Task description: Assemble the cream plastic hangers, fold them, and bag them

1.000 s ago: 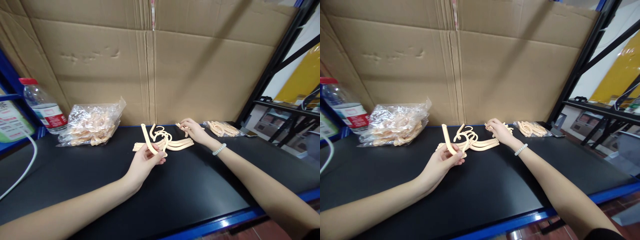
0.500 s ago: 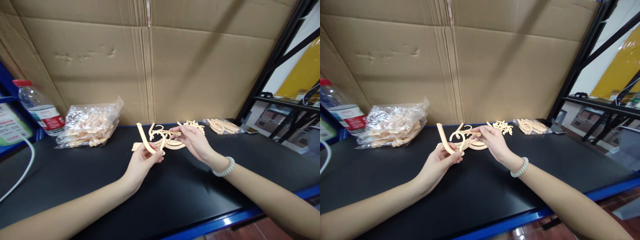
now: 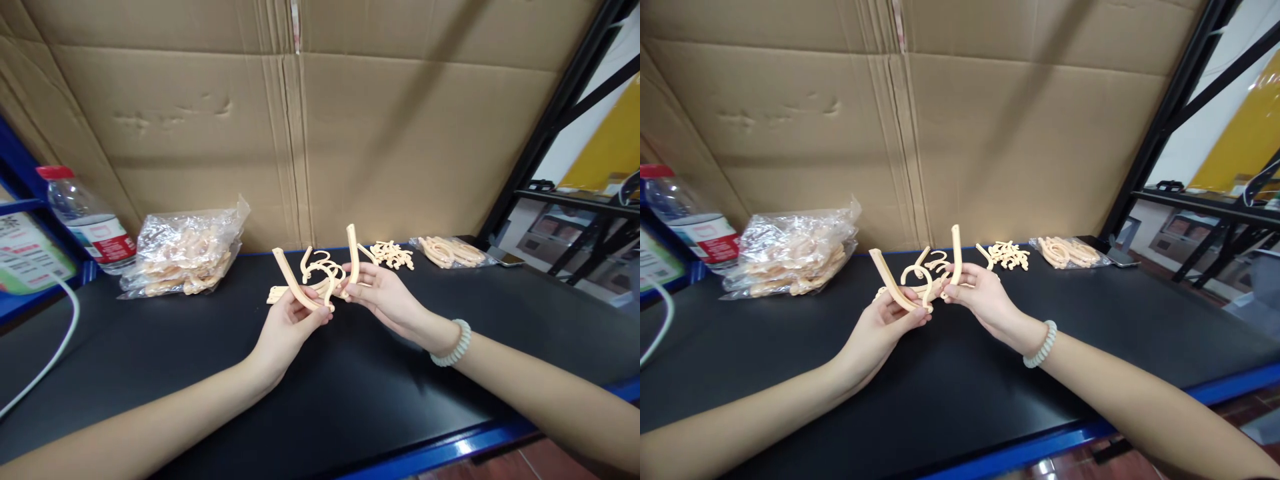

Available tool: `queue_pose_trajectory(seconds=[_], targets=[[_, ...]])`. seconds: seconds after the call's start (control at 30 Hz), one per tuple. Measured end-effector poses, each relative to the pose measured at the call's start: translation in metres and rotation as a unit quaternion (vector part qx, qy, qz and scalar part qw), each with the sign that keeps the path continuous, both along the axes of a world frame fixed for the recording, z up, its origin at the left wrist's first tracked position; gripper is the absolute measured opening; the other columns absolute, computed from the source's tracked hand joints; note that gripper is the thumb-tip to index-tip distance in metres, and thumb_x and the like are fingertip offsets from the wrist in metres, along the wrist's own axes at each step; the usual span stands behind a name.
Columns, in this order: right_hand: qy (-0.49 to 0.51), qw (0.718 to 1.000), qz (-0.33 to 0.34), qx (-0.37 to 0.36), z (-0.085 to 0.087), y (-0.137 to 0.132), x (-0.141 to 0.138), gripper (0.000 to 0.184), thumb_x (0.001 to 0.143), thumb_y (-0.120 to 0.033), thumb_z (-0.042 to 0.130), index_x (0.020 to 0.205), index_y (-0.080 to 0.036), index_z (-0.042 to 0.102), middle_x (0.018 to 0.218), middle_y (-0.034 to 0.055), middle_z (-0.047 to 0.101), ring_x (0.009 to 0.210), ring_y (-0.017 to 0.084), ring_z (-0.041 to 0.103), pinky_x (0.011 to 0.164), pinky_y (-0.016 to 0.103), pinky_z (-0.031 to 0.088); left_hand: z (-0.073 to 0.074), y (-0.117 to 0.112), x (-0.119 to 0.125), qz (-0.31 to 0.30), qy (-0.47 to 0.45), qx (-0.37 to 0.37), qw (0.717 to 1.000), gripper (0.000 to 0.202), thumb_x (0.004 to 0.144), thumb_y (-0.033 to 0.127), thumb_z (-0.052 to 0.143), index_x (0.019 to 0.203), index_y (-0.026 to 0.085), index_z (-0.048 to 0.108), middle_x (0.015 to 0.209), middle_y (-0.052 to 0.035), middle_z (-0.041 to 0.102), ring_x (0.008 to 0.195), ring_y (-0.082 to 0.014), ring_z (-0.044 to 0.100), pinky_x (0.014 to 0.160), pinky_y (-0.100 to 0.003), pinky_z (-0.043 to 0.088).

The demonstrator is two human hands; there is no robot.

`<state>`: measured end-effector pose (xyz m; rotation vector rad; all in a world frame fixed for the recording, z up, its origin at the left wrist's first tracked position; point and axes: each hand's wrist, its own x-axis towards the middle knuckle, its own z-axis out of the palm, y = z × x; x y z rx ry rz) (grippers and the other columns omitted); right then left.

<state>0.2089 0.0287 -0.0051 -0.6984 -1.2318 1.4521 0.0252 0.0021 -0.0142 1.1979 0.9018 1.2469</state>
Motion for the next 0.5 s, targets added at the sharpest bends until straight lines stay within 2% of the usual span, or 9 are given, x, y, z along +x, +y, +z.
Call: queue_pose_trajectory(seconds=[0.07,0.13,0.27,0.5], targets=[[-0.016,1.000,0.006,0.013,-0.0032,0.0014,-0.0009,0.033,0.067,-0.022,0.082,0.095,-0.016,0.064,0.086,0.0036,0.068,0.081,0.016,0.065,0.077,0.030,0.053,0.0001,0.0000,-0.0002,-0.005,0.005,0.003,1.000,0.037,0.065,0.024,0.082,0.087,0.017,0.053,0.077,-0.0010,0.071,0.076,-0.0153,0.066,0.079,-0.030,0.053],[-0.035,0.999,0.013,0.034,-0.0055,0.0018,-0.0019,0.028,0.070,-0.024,0.081,0.093,-0.016,0.066,0.088,0.0043,0.069,0.082,0.016,0.065,0.074,0.029,0.053,0.0007,-0.0001,-0.0002,-0.006,0.008,0.004,1.000,0.036,0.065,0.024,0.082,0.086,0.018,0.053,0.077,-0.0009,0.071,0.077,-0.0158,0.067,0.081,-0.030,0.052],[-0.076,0.995,0.035,0.062,-0.0052,0.0002,-0.0034,0.027,0.072,-0.025,0.079,0.094,-0.016,0.067,0.089,0.0050,0.071,0.079,0.017,0.066,0.072,0.029,0.054,0.0018,-0.0001,0.0001,-0.013,0.005,0.009,1.000,0.035,0.065,0.023,0.081,0.083,0.018,0.052,0.082,-0.0011,0.071,0.081,-0.0163,0.068,0.085,-0.032,0.052],[-0.069,0.995,0.057,0.037,-0.0064,0.0000,-0.0033,0.034,0.071,-0.021,0.079,0.102,-0.016,0.065,0.088,0.0026,0.070,0.078,0.015,0.068,0.077,0.031,0.057,0.0012,-0.0006,0.0001,-0.014,-0.003,0.029,0.999,0.030,0.064,0.021,0.081,0.081,0.017,0.057,0.083,0.0001,0.067,0.081,-0.0169,0.065,0.083,-0.034,0.053]])
